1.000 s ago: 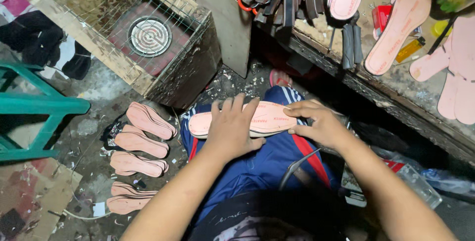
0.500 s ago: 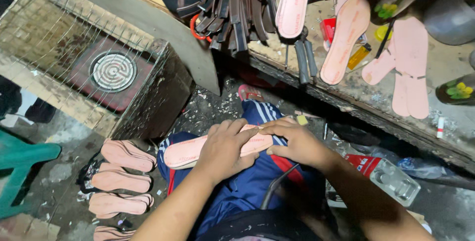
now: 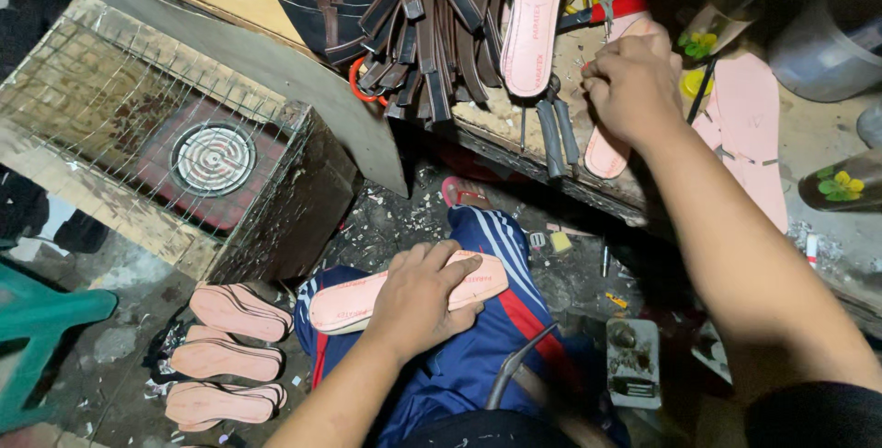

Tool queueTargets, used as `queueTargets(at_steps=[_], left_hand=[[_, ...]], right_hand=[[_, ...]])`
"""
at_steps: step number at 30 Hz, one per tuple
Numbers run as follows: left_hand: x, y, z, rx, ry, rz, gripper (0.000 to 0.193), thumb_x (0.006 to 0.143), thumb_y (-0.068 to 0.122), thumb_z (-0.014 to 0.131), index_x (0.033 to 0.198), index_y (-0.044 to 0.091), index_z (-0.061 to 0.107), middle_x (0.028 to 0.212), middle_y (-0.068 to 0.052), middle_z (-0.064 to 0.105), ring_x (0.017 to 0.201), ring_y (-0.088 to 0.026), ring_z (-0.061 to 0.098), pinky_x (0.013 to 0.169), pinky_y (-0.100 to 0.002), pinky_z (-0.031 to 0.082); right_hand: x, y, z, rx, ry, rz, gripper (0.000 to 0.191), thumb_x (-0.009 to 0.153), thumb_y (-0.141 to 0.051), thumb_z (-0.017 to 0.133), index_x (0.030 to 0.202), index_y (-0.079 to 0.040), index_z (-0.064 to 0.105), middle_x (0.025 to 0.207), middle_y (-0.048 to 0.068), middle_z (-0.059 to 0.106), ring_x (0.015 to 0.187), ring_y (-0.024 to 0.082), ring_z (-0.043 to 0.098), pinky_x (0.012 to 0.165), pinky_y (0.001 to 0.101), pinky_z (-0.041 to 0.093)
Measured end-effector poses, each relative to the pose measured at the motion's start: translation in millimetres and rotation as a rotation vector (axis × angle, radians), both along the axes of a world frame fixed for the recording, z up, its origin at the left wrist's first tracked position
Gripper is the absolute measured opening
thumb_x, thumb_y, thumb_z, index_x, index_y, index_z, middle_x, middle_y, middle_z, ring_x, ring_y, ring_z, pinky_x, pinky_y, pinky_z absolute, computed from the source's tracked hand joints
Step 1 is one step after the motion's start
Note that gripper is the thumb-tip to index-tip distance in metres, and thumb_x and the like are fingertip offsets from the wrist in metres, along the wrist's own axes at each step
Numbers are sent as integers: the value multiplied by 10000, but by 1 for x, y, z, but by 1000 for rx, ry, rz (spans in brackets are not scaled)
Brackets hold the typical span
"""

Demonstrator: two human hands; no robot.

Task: The person sits on the floor of a shoemaking workshop and hammers a black shoe upper over a wooden last, shaping it with a hammer. They then fit a pink insole board into the shoe, press it in place, and use pliers to secure the edge before holding up the finished shoe.

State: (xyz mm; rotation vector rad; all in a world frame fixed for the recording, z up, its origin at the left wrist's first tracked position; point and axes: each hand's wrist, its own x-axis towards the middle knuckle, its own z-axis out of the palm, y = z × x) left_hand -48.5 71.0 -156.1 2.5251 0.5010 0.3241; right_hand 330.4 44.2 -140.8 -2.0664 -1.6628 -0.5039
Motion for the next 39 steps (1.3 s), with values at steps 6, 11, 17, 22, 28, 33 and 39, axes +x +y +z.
queueTargets(at_steps=[6, 11, 17, 22, 28, 33, 39], left_hand=[[1, 3, 1, 10, -29, 15, 589, 696, 361, 816, 1226, 125, 717, 1279, -130, 631, 1163, -338, 562, 971, -464, 419], [2, 7, 0, -21, -15, 29, 589, 692, 353, 817, 1230, 133, 719, 1283, -125, 633, 1160, -335, 563, 965, -462, 418], [1, 8, -2, 3, -31, 35, 590, 689, 359, 821, 1223, 133, 717, 1289, -133, 628, 1170, -342, 561, 957, -474, 415], [-1, 8, -5, 1, -17, 33, 597, 696, 367, 816, 1237, 139, 707, 1299, -128, 622, 1165, -338, 557, 966, -476, 414], [-4, 3, -3, 39, -48, 29, 592, 701, 373, 812, 1235, 141, 701, 1300, -126, 620, 1186, -338, 555, 982, -467, 415], [-9, 1, -6, 26, -44, 42, 629, 677, 366, 827, 1209, 76, 658, 1290, -119, 616, 1185, -336, 552, 993, -467, 410], [-13, -1, -13, 13, -81, 39, 577, 680, 381, 857, 1100, 60, 628, 1314, -113, 608, 1195, -328, 554, 1006, -465, 407]], right_hand=[[-2, 50, 3, -139, 22, -47, 83, 900, -219, 764, 972, -191, 790, 1040, 45, 690, 1147, 325, 529, 980, 505, 320], [-5, 71, 2, -219, 57, -115, 161, 955, -290, 720, 1018, -155, 782, 1041, 97, 685, 1100, 357, 516, 908, 518, 322], [2, 69, 1, -234, -132, -80, 209, 1023, -239, 652, 917, -73, 723, 934, 142, 695, 1044, 366, 595, 1027, 509, 326], [6, 47, 8, 70, 115, 14, 140, 1040, -138, 693, 999, -18, 635, 933, 149, 689, 964, 361, 648, 999, 487, 430], [-14, 8, 13, 181, 820, 76, 78, 977, -52, 639, 1052, -30, 639, 980, 63, 673, 873, 127, 665, 787, 286, 534], [-89, -47, -14, -115, 1168, 142, 169, 996, -79, 636, 1145, -36, 704, 979, 4, 707, 867, 51, 644, 823, 216, 519], [-181, -94, -60, -431, 1218, 255, 127, 907, -96, 724, 1011, -22, 727, 801, 8, 642, 727, 51, 542, 648, 236, 465]])
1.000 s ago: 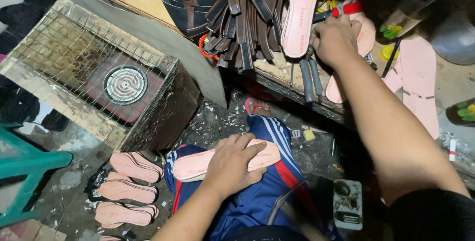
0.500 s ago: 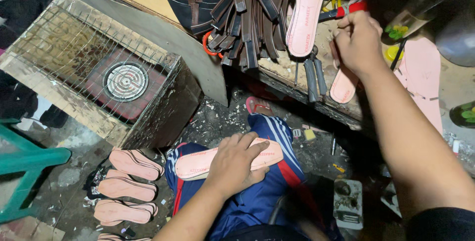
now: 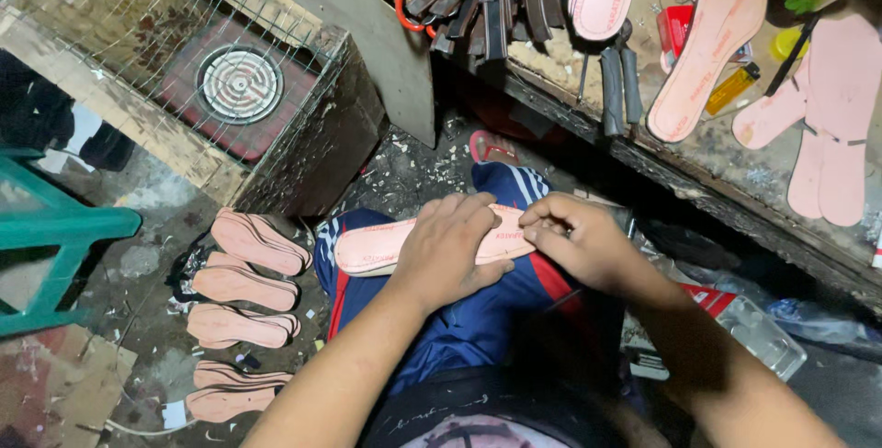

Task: The person sits on the floor of a shoemaking workshop and hammers a black shoe upper over a wooden last, shaping it with a hammer. They then fit a pink insole board into the shoe, press it in place, and use pliers to secure the edge before holding up the finished shoe.

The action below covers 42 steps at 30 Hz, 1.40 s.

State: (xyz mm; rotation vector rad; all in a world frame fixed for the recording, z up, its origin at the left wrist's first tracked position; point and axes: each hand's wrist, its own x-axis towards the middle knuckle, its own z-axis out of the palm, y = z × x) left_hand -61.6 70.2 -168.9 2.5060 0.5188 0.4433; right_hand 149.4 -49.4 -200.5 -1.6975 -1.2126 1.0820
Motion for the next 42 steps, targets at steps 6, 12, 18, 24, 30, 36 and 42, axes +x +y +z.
queueTargets(at_steps=[6, 12, 18, 24, 30, 36, 42], left_hand=[[-3, -2, 1, 1, -44, 0, 592, 684, 425, 858, 1082, 58, 620, 1315, -122, 601, 1172, -342, 551, 984, -467, 409], [-2, -5, 0, -45, -77, 78, 399, 805, 312, 758, 1086, 61, 624, 1254, -95, 633, 1131, -303, 578, 961, -442, 422], [3, -7, -1, -93, -54, 125, 280, 797, 199, 696, 1059, 109, 653, 1154, -34, 653, 1090, -265, 591, 944, -422, 427], [2, -5, -1, -160, -40, 130, 230, 769, 180, 701, 994, 141, 682, 1108, 4, 661, 1058, -245, 593, 935, -406, 423], [1, -7, -5, -186, -70, 128, 205, 793, 194, 710, 994, 157, 711, 1102, 16, 669, 1051, -240, 596, 936, -405, 418], [3, -7, -8, -194, -78, 165, 127, 808, 211, 717, 920, 151, 727, 1087, 16, 690, 1026, -242, 604, 943, -410, 416], [1, -6, -9, -199, -107, 210, 91, 803, 209, 717, 847, 130, 722, 1067, 19, 702, 1005, -238, 615, 954, -412, 423]], right_hand=[[-16, 4, -1, 104, -46, 61, 149, 866, -57, 666, 1004, -27, 617, 771, -7, 633, 692, 72, 561, 649, 258, 504], [-22, 15, 5, 96, -195, 42, 168, 843, -108, 691, 977, -44, 614, 738, 38, 643, 651, 127, 615, 634, 287, 522], [-26, 19, 17, 109, -380, 91, 189, 821, -131, 708, 968, -49, 621, 747, 93, 654, 677, 198, 663, 636, 325, 520], [-19, 25, 13, 0, -107, 108, 168, 850, -74, 754, 961, -33, 635, 799, 62, 712, 753, 135, 688, 687, 288, 565], [-4, 34, -12, -151, 408, 43, 312, 799, 47, 770, 1041, 18, 576, 836, 74, 701, 748, 113, 684, 674, 262, 571], [-14, 34, 1, -101, 330, -23, 371, 779, 7, 791, 1066, -11, 557, 819, 28, 647, 725, 95, 623, 642, 255, 544], [-33, -60, 32, -501, -283, -117, 384, 796, -335, 853, 832, -39, 611, 695, 100, 618, 647, 181, 560, 622, 353, 505]])
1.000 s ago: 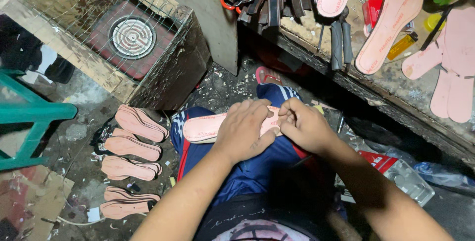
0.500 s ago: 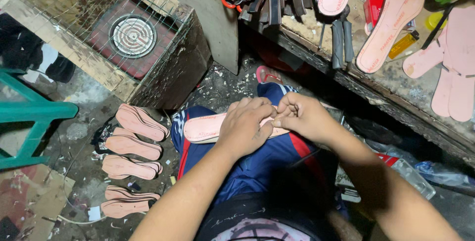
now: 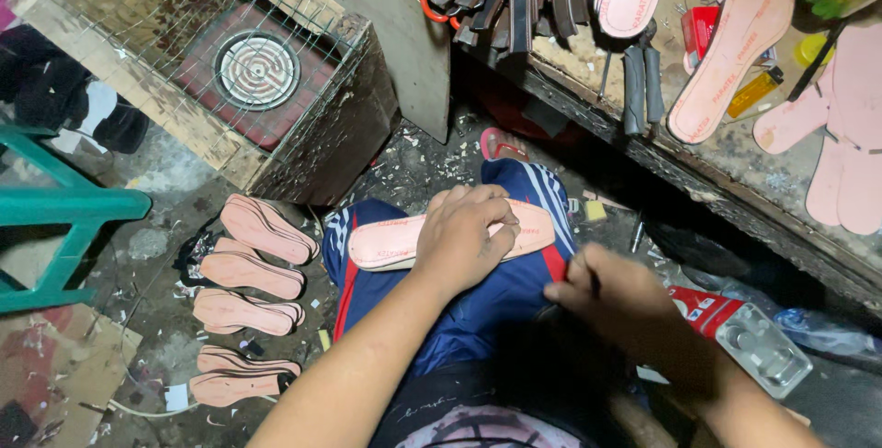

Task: The person sits on the floor of a shoemaking workshop and hammers a black shoe upper over a wooden last, shaping it with a hammer. They then fit a pink insole board into the shoe, press it in place, and use pliers to secure the edge before holding up the finished shoe.

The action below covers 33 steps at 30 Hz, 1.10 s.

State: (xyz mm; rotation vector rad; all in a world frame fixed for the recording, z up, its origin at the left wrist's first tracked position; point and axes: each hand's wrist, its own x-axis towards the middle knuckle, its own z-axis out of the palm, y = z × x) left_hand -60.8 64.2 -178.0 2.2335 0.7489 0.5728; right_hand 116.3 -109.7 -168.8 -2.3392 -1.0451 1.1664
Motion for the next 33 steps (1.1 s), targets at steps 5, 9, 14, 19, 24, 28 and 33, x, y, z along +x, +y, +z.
queueTargets(at_steps=[5, 9, 14, 19, 24, 28, 33], left_hand=[[-2, 1, -1, 22, -33, -6, 80, 796, 202, 718, 824, 127, 724, 1082, 8, 706, 1013, -243, 616, 951, -413, 427], [-3, -1, -1, 16, -11, -18, 77, 793, 201, 719, 823, 131, 727, 1087, 6, 708, 1005, -242, 616, 946, -406, 429], [-3, -1, 0, 39, -48, -21, 73, 777, 195, 718, 819, 136, 728, 1103, -4, 707, 1023, -245, 615, 969, -414, 427], [-2, 0, 1, 13, -25, -18, 75, 779, 199, 722, 808, 131, 727, 1099, -5, 710, 1032, -241, 615, 973, -407, 430], [-1, -2, -1, 39, -32, -19, 70, 771, 185, 719, 816, 133, 731, 1102, -11, 711, 1038, -241, 618, 967, -406, 433], [-1, -3, 0, 37, -36, -17, 81, 780, 192, 732, 821, 123, 722, 1115, -10, 706, 1050, -242, 618, 969, -410, 434], [-4, -3, 8, 71, -5, -77, 250, 714, 260, 792, 882, 108, 686, 1198, -48, 670, 1084, -268, 596, 968, -423, 417]], right_hand=[[-2, -78, -22, -206, -28, 369, 477, 787, -438, 807, 1137, -127, 714, 1044, 126, 707, 992, 285, 632, 832, 426, 476], [-2, -96, -23, -314, 172, 44, 376, 845, -402, 722, 1089, -118, 766, 1000, 100, 762, 1031, 251, 694, 908, 390, 554], [-9, -66, -4, -20, 31, -125, 564, 878, -323, 695, 1390, -124, 569, 1001, 184, 738, 955, 304, 718, 854, 425, 565], [-24, -35, 9, 220, -110, -86, 496, 872, -321, 654, 1314, -112, 575, 981, 196, 741, 893, 311, 747, 797, 423, 559], [-31, -29, 15, 167, -35, -147, 555, 872, -329, 650, 1379, -136, 537, 937, 177, 750, 839, 289, 728, 780, 411, 568], [-33, -38, 15, 226, -119, -224, 529, 853, -319, 678, 1320, -102, 557, 829, 167, 731, 756, 271, 743, 723, 402, 572], [-27, -41, -2, 175, 66, -315, 509, 877, -339, 665, 1332, -121, 603, 780, 157, 739, 685, 255, 722, 674, 408, 571]])
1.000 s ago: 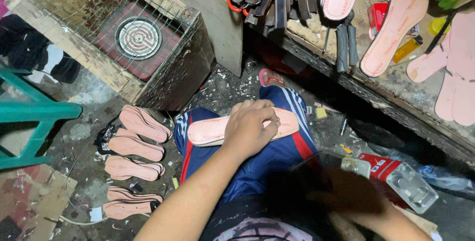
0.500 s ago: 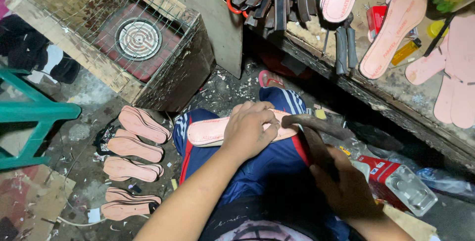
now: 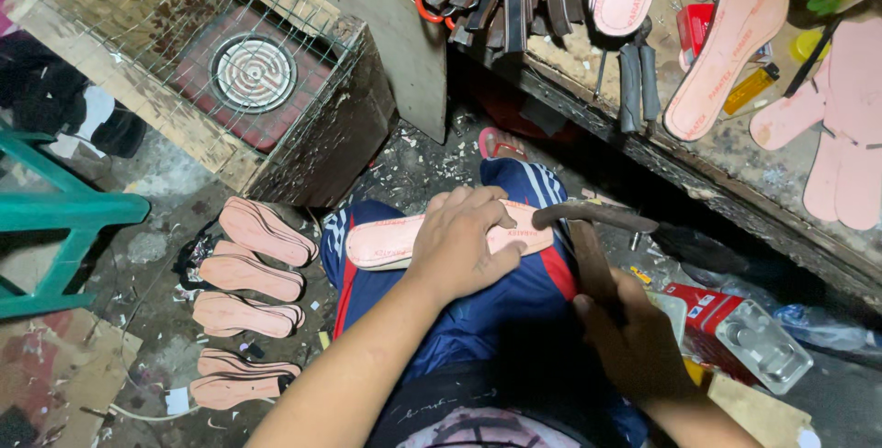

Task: The person sits on the floor of a shoemaking workshop and hammers a black shoe upper over a wooden last, shaping it with a hammer. They then fit a pink insole board into the shoe, press it in place, and use pliers to secure the edge before holding up the finished shoe.

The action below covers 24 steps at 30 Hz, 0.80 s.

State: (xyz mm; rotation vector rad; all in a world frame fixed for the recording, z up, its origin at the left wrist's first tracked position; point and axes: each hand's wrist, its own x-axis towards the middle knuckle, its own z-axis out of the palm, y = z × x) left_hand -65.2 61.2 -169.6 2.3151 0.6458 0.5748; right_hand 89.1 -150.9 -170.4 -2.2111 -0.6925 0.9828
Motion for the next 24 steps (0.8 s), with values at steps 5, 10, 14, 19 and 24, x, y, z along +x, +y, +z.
queueTargets(at_steps=[5, 10, 14, 19, 24], left_hand=[[-3, 0, 8, 44, 55, -73, 452, 601, 289, 859, 962, 101, 662, 1199, -101, 619, 1138, -314, 563, 957, -440, 399], [0, 1, 9, -19, 76, -54, 565, 603, 272, 879, 1060, 83, 606, 1139, -102, 627, 1157, -319, 568, 987, -441, 402], [0, 2, 8, -63, 83, -42, 638, 608, 277, 893, 1120, 76, 571, 1119, -103, 636, 1163, -317, 579, 998, -444, 402], [0, 2, 9, -35, 56, -40, 639, 606, 263, 895, 1121, 66, 572, 1121, -115, 635, 1166, -330, 573, 1005, -455, 393], [0, 3, 10, -83, 88, -42, 616, 615, 257, 888, 1116, 81, 576, 1112, -98, 644, 1157, -311, 586, 993, -443, 402]], right_hand=[[1, -5, -18, 54, -101, 64, 569, 872, -371, 685, 1347, -79, 577, 879, 106, 745, 804, 191, 721, 742, 361, 546], [1, -5, -19, -39, 22, 11, 595, 850, -364, 680, 1375, -106, 572, 837, 118, 742, 693, 215, 708, 678, 365, 563], [-1, -6, -6, -22, -6, 41, 584, 855, -343, 657, 1386, -112, 582, 818, 129, 726, 671, 207, 722, 674, 358, 568], [-6, 3, -7, 139, -218, 144, 500, 906, -357, 652, 1274, -34, 552, 871, 123, 745, 745, 198, 715, 706, 356, 566], [-3, 6, -22, -62, -241, 200, 480, 878, -336, 692, 1270, -71, 610, 991, 191, 728, 941, 302, 692, 816, 415, 533]])
